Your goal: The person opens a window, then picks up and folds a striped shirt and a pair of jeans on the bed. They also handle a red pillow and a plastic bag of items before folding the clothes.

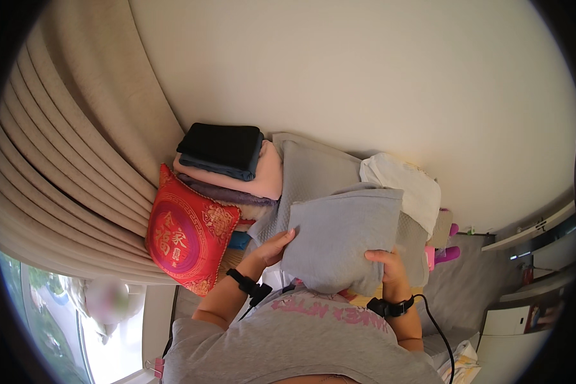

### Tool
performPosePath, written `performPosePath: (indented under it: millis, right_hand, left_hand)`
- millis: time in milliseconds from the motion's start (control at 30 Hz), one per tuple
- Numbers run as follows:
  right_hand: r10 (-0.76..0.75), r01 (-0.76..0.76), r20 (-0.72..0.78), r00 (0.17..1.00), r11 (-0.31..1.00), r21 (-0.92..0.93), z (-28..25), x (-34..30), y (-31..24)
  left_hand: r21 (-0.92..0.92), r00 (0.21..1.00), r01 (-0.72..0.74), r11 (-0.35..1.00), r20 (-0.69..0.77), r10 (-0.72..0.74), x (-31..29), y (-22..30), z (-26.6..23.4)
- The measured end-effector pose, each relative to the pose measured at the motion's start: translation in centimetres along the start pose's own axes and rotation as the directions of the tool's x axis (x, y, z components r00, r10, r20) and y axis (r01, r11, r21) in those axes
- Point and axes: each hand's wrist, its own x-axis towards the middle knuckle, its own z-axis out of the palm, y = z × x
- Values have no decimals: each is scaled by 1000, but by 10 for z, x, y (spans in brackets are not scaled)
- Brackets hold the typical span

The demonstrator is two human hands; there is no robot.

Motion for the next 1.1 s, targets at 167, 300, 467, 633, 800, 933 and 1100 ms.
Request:
performPosePath:
  millis: [167,300,467,633,800,933,1100]
  right_hand:
    - [11,-11,-13,1000,1000,14,2,-12,0]
    - [64,-68,-26,998,986,-154,-21,-21,-7]
    - [-422,67,-263,867,623,-779,-48,-17,9]
    - [-304,228,7,953,699,-677,-7,-18,35]
    - [-377,400,180,909,661,-635,33,-14,31]
    - [-336,292,92,937,613,-734,26,-22,22]
    - [-318,203,10,948,580,-789,-11,-29,28]
  left_hand:
    - [-107,997,70,992,-36,-75,0,3,12]
    - [-209,998,29,977,-43,-38,-12,3,2]
    - [-182,989,-112,977,-112,92,-28,22,31]
    - [220,932,-245,944,-215,292,-5,-2,60]
    - [461,915,-383,801,71,397,-6,26,126]
    - [543,906,-397,740,103,411,-9,26,136]
    - [525,890,-406,748,40,455,-7,19,135]
